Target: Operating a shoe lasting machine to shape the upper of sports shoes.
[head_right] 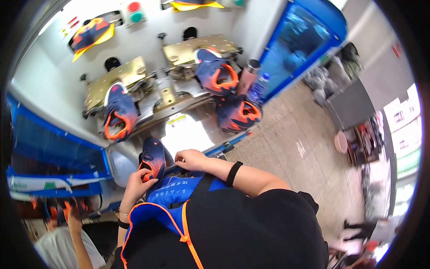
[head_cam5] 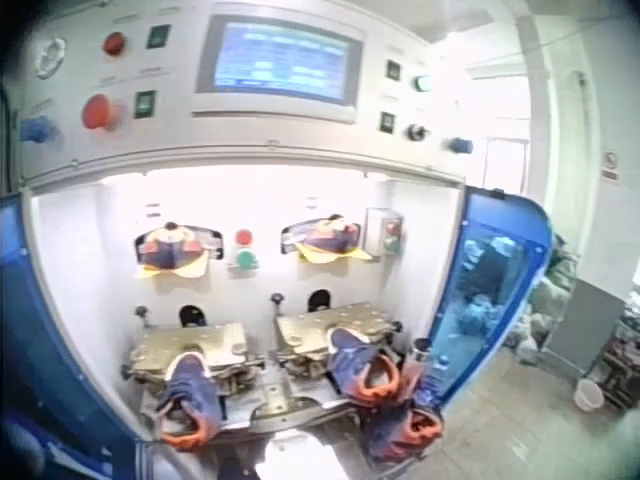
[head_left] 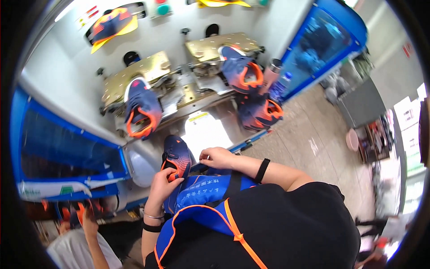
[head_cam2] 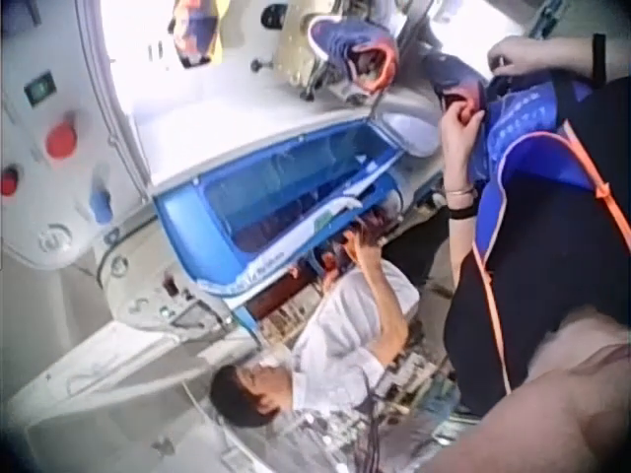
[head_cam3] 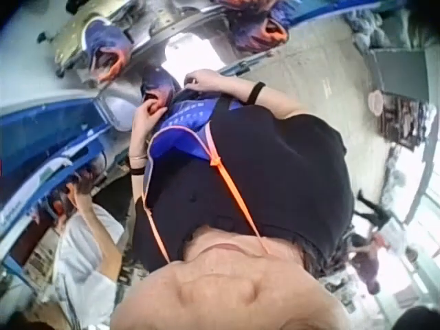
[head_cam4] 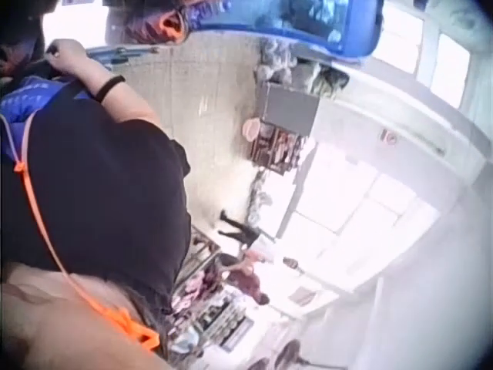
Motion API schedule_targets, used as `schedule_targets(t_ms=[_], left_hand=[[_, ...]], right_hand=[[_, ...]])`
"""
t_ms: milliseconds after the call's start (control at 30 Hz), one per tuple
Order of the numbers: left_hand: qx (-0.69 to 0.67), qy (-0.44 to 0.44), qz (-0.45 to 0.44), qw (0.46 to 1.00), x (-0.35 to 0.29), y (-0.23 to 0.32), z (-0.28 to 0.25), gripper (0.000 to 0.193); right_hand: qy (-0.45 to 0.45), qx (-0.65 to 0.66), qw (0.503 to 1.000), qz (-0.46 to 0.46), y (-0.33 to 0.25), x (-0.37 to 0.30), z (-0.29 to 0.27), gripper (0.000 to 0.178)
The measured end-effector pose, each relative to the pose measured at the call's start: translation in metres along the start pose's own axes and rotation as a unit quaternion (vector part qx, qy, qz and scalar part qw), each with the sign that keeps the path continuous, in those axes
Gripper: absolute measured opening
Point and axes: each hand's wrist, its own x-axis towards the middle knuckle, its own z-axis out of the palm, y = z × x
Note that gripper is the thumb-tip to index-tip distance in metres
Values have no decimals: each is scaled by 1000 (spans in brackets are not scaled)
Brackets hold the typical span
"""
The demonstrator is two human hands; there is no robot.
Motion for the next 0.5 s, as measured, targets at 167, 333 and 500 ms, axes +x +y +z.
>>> schedule_targets(t_ms=[167, 333, 500], left_hand=[[-25, -86, 85, 992, 42, 71, 10, 26], [-79, -91, 188, 975, 78, 156, 42, 29], [14, -104, 286, 953, 110, 255, 107, 32]], right_hand=[[186, 277, 913, 233, 88, -64, -17, 23], [543, 391, 687, 283, 180, -143, -94, 22], [488, 450, 690, 289, 244, -150, -195, 26]])
